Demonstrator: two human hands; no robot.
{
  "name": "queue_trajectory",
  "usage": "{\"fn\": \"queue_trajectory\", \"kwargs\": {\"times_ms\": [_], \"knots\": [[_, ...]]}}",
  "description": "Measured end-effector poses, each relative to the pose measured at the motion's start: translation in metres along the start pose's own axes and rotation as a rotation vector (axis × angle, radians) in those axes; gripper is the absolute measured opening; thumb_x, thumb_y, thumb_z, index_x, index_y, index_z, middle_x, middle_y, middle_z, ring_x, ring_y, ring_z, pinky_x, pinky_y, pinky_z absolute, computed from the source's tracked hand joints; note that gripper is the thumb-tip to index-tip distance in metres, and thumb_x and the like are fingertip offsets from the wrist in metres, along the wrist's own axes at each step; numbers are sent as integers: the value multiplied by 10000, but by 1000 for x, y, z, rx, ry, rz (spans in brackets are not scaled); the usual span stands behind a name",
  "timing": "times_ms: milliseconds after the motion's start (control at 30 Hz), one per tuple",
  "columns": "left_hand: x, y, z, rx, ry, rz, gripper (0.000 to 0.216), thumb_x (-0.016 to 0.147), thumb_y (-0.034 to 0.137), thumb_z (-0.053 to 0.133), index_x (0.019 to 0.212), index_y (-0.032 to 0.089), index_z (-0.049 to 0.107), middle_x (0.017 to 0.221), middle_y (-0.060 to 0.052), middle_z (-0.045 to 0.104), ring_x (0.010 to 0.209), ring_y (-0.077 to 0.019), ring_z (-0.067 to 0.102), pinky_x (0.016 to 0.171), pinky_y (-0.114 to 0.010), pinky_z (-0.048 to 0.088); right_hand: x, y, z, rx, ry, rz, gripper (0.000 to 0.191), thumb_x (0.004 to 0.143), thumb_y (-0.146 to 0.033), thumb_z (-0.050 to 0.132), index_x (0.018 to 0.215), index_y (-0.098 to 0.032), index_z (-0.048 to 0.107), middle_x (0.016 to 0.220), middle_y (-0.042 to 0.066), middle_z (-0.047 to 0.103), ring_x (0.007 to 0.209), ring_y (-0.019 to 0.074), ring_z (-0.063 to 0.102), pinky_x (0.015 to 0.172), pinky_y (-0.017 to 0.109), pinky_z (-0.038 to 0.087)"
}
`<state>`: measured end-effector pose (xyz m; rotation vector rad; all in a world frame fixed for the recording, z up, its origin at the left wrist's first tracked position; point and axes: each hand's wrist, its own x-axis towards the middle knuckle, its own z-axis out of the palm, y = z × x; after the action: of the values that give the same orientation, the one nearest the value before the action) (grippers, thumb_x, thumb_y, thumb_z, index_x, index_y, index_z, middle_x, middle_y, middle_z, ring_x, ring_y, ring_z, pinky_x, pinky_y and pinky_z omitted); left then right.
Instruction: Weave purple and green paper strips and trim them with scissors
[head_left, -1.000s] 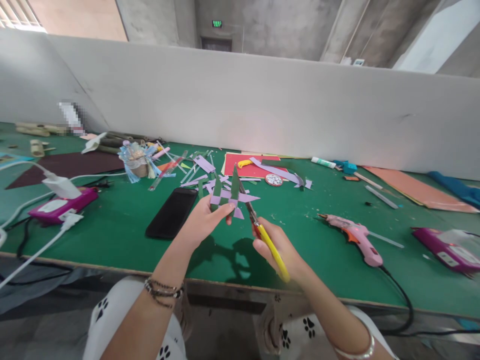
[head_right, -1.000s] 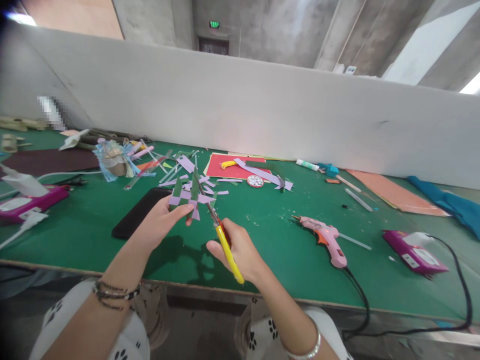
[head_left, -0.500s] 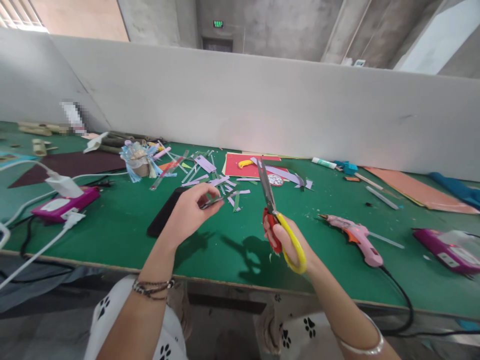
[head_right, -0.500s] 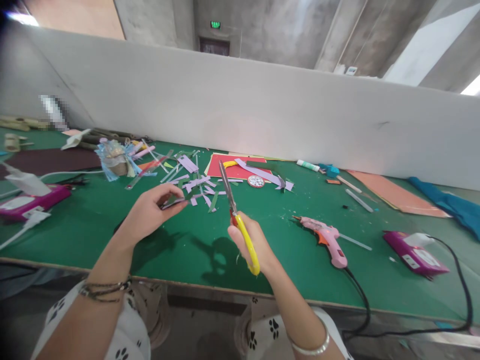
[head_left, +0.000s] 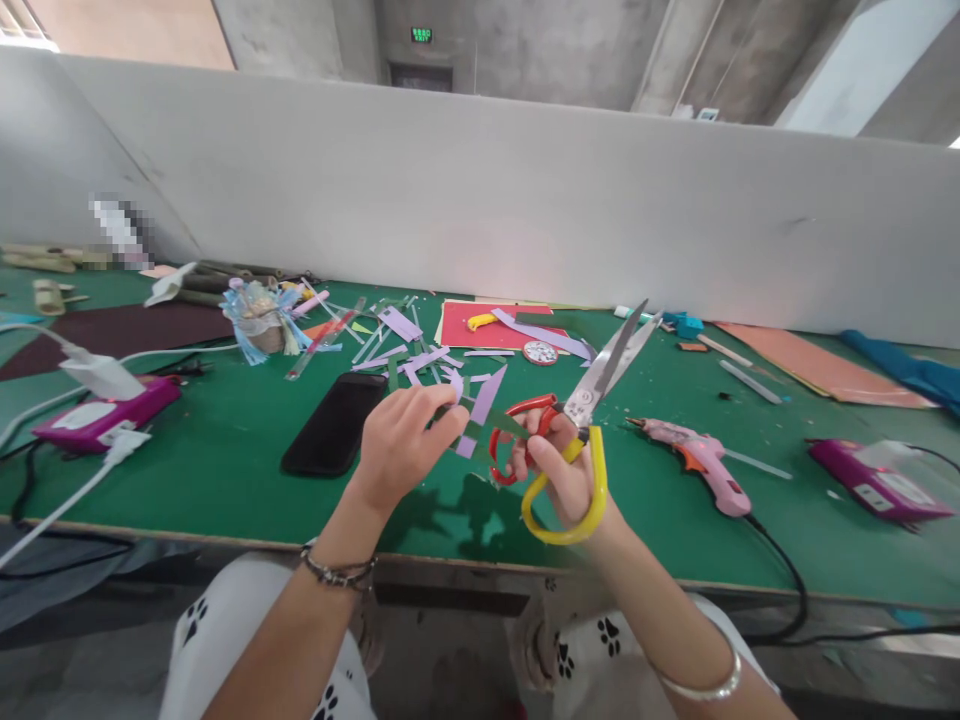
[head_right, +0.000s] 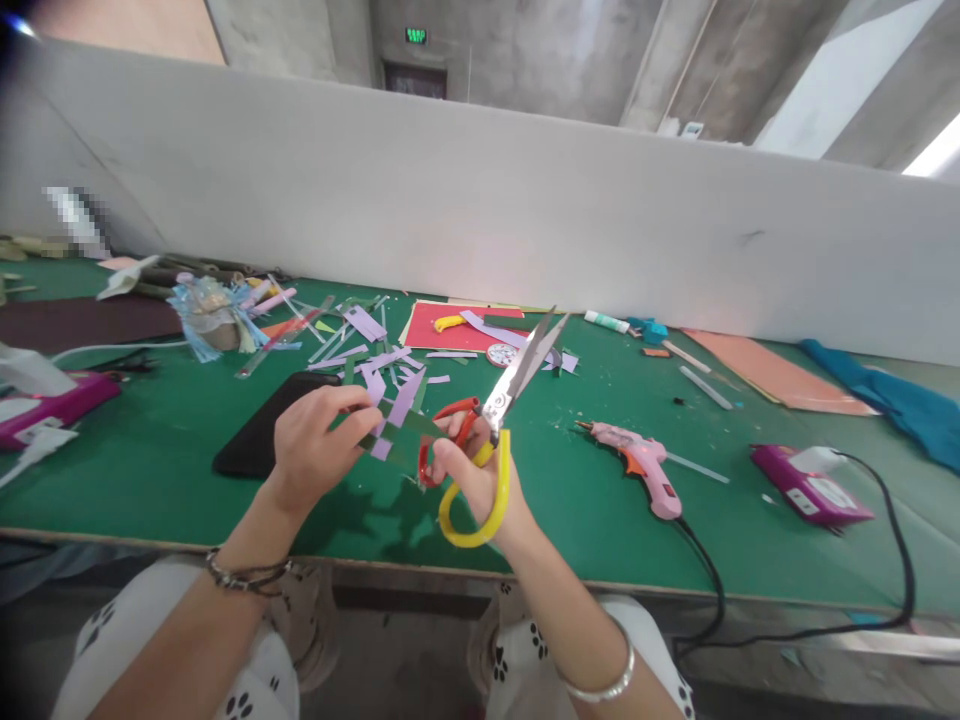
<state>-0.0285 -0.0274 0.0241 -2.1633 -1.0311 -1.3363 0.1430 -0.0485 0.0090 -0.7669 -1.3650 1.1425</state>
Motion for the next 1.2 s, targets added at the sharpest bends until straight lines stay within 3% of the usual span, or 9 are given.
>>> {"fn": "queue_trajectory", "kwargs": {"times_ms": [233,367,433,533,633,733,1000,1067,1200], "knots": [[2,3,3,-317,-150,-191,217,739,201,485,563,248,602,716,-44,660,715,-165,609,674,-244,433,3,-9,-4,64,86,69,379,640,-398,677,666,-216,346,620,-68,466,419,42,378,443,225,415],[4,7,3,-573,-21,-427,35,658,229,611,691,238,611,874,-53,647,848,-185,600,733,-266,460,3,-6,-2,66,124,27,340,658,-352,662,676,-217,351,612,-72,465,438,48,406,469,229,421],[6,10,4,-824,19,-648,234,609,260,684,825,229,597,948,-52,621,863,-178,595,695,-253,480,3,-5,-2,37,155,-9,326,667,-328,647,683,-222,339,603,-75,464,446,57,423,474,232,421],[12,12,4,-1274,-157,-1035,421,618,355,692,992,214,561,866,-30,621,703,-140,603,558,-219,485,5,-5,-2,-5,231,-57,317,675,-314,626,686,-226,321,601,-76,470,449,61,431,476,234,420],[14,11,5,-1552,-347,-1184,473,641,549,592,948,189,612,772,-48,642,648,-169,613,528,-257,498,7,-5,-3,-23,310,-55,315,664,-317,623,694,-225,322,630,-68,496,452,55,429,495,239,430],[12,13,7,-1500,-407,-1132,445,582,546,649,841,185,655,737,-58,666,694,-203,627,584,-283,505,7,-2,-3,-19,332,-43,316,653,-315,620,697,-225,320,643,-67,501,451,53,433,495,237,430],[9,23,9,-982,-343,-1021,173,605,303,686,536,167,604,538,19,600,519,-104,508,506,-203,395,4,2,2,-56,221,-22,311,680,-319,615,686,-226,318,616,-72,480,465,68,466,477,230,421],[11,19,5,-924,-311,-1021,183,602,270,682,486,168,585,500,28,575,489,-95,484,483,-201,379,4,1,-2,-91,145,-20,327,698,-380,611,682,-226,322,610,-64,478,449,74,457,476,244,427],[15,3,-6,-829,-142,-1088,227,595,228,683,417,170,555,456,30,543,462,-88,470,457,-199,369,2,-1,-19,-245,-173,68,397,775,-600,439,681,-220,376,514,-54,430,401,94,412,447,266,404]]}}
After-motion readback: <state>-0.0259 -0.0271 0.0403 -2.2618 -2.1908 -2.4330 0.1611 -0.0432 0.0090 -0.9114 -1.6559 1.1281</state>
